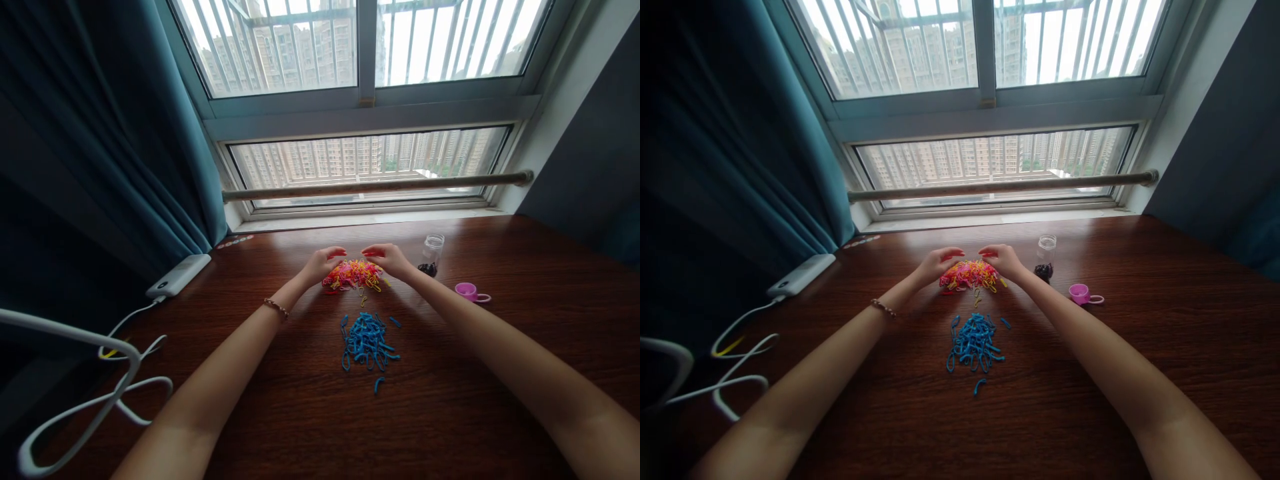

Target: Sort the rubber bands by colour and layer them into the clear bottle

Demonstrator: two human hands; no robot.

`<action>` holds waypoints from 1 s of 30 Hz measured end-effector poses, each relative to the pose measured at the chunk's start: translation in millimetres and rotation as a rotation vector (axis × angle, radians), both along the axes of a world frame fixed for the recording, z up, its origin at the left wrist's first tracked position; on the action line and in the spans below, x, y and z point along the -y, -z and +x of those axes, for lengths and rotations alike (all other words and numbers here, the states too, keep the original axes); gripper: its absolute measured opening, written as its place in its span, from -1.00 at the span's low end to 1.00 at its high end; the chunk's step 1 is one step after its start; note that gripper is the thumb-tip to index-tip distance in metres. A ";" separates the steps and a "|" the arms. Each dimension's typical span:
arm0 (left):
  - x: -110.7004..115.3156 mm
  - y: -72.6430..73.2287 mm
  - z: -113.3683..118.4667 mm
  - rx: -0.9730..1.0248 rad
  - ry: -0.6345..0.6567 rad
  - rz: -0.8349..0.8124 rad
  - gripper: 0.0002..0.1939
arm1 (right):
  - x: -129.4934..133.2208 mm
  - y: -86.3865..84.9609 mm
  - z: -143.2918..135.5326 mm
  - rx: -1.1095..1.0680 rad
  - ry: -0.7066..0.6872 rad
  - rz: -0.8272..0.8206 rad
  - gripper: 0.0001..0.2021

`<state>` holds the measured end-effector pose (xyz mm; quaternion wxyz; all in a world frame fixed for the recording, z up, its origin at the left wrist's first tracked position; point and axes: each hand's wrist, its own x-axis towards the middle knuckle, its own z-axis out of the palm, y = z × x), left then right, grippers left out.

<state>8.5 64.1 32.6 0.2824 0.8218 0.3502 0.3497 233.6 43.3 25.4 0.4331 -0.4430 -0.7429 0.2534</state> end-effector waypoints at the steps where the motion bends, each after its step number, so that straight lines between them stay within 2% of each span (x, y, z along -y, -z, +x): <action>1: 4.4 0.3 -3.0 -0.056 -0.024 0.042 -0.69 | 3.7 1.6 2.3 0.007 -0.008 -0.002 -0.82; 4: 22.0 2.9 -12.8 -0.166 -0.091 0.178 -0.67 | 23.3 6.9 10.9 0.055 -0.011 0.003 -0.81; 7: 46.4 8.7 -22.9 -0.221 -0.144 0.268 -0.69 | 54.5 13.1 19.9 0.120 0.016 0.048 -0.80; 10: 72.6 15.3 -30.2 -0.273 -0.161 0.279 -0.76 | 85.3 18.7 25.8 0.162 -0.007 0.090 -0.79; 13: 91.7 20.3 -30.0 -0.295 -0.142 0.267 -0.81 | 100.7 22.9 27.5 0.150 0.081 0.068 -0.80; 16: 99.3 23.0 -19.7 -0.245 -0.102 0.219 -0.82 | 97.8 25.7 25.8 0.208 0.273 0.010 -0.82; 18: 98.4 24.4 -8.3 -0.168 -0.060 0.131 -0.82 | 89.4 26.2 22.7 0.301 0.350 -0.014 -0.83; 20: 93.6 26.1 4.9 -0.069 0.021 0.002 -0.78 | 78.4 25.2 17.8 0.344 0.351 -0.019 -0.84; 23: 80.5 27.9 23.4 0.027 0.184 -0.146 -0.71 | 59.3 22.2 8.8 0.237 0.298 -0.033 -0.86; 25: 70.6 27.3 32.0 0.023 0.209 -0.137 -0.70 | 48.0 21.1 4.0 0.163 0.298 -0.043 -0.85; 28: 60.3 23.0 36.6 -0.045 0.135 -0.027 -0.72 | 41.7 23.2 2.3 0.098 0.326 -0.044 -0.80; 30: 59.2 19.4 34.2 -0.061 0.075 0.034 -0.73 | 48.0 26.1 4.9 0.013 0.280 -0.067 -0.78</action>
